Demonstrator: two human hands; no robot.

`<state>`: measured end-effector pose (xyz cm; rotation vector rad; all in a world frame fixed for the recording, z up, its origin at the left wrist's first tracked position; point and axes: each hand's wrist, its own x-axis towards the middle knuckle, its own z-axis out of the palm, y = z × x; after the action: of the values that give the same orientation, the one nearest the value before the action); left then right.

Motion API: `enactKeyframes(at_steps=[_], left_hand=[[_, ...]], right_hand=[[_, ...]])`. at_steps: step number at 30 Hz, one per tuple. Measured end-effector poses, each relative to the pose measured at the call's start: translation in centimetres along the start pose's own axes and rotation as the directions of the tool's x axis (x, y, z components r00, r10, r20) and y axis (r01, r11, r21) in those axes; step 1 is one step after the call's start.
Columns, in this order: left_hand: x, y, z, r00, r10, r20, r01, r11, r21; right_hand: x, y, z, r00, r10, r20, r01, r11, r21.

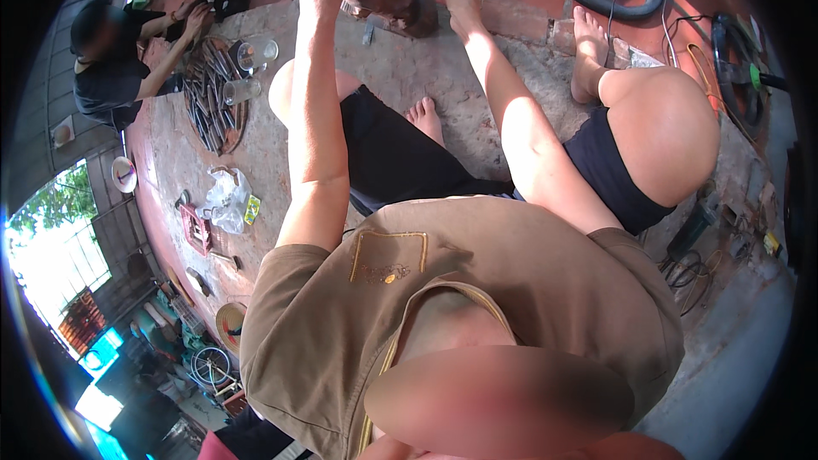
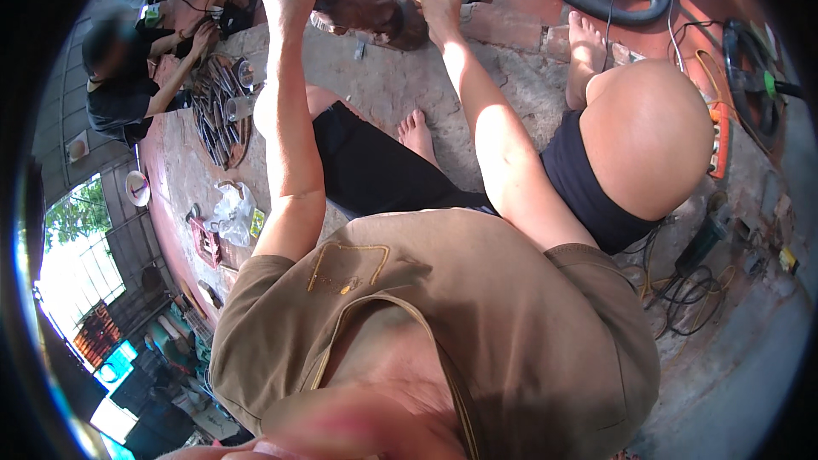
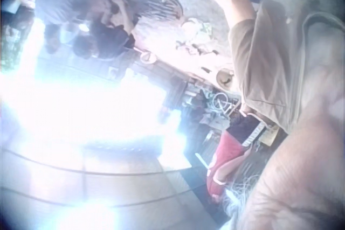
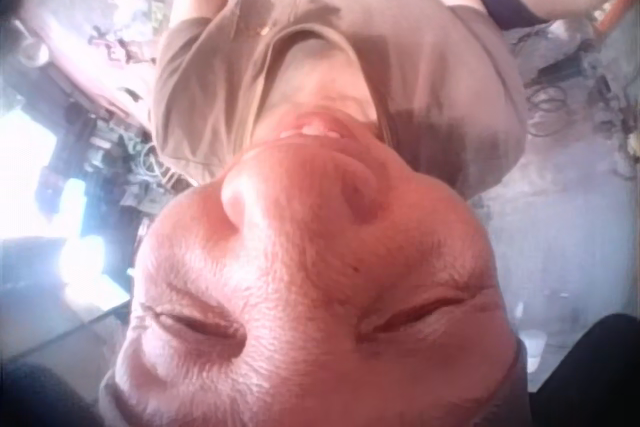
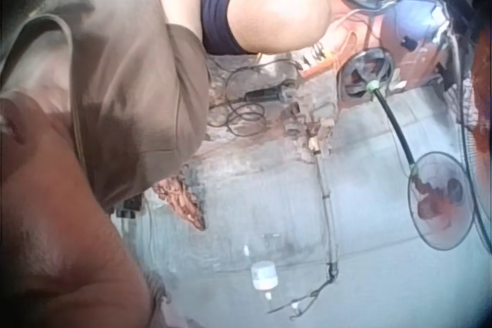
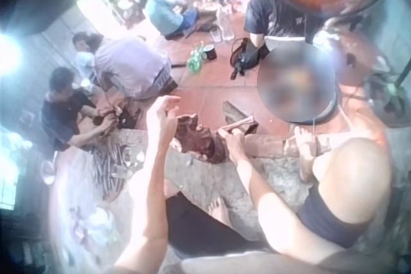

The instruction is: The person sits on the floor and sharpens a metal rod using a file, holding the rod with one hand and filing with the other. The person occasionally pauses to inspect the rod and adjust their grip.

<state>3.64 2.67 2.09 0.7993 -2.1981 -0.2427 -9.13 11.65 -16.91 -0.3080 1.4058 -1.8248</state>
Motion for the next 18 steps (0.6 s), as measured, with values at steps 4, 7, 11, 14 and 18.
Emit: enactKeyframes(at_steps=[4,7,11,14,18], left_hand=[[0.7,0.9,-0.2,0.991,-0.117,0.072,0.116,0.993,0.008],[1.0,-3.4,-1.0,0.996,-0.086,0.032,0.086,0.996,-0.003],[1.6,-6.3,-1.8,0.929,-0.356,0.096,0.366,0.923,-0.121],[1.3,-8.1,-2.6,0.931,-0.349,0.109,0.361,0.925,-0.116],[0.5,-8.1,-3.8,0.918,-0.369,0.143,0.391,0.901,-0.186]], right_hand=[[0.8,2.0,-0.1,0.999,0.013,-0.029,-0.01,0.993,0.114],[0.2,1.4,0.3,0.997,0.073,-0.029,-0.065,0.978,0.199],[0.6,2.6,-0.8,0.994,0.111,-0.017,-0.106,0.975,0.193],[0.7,3.2,-1.0,0.989,0.149,-0.005,-0.145,0.974,0.172],[0.0,3.3,-0.6,0.986,0.165,0.022,-0.167,0.975,0.148]])
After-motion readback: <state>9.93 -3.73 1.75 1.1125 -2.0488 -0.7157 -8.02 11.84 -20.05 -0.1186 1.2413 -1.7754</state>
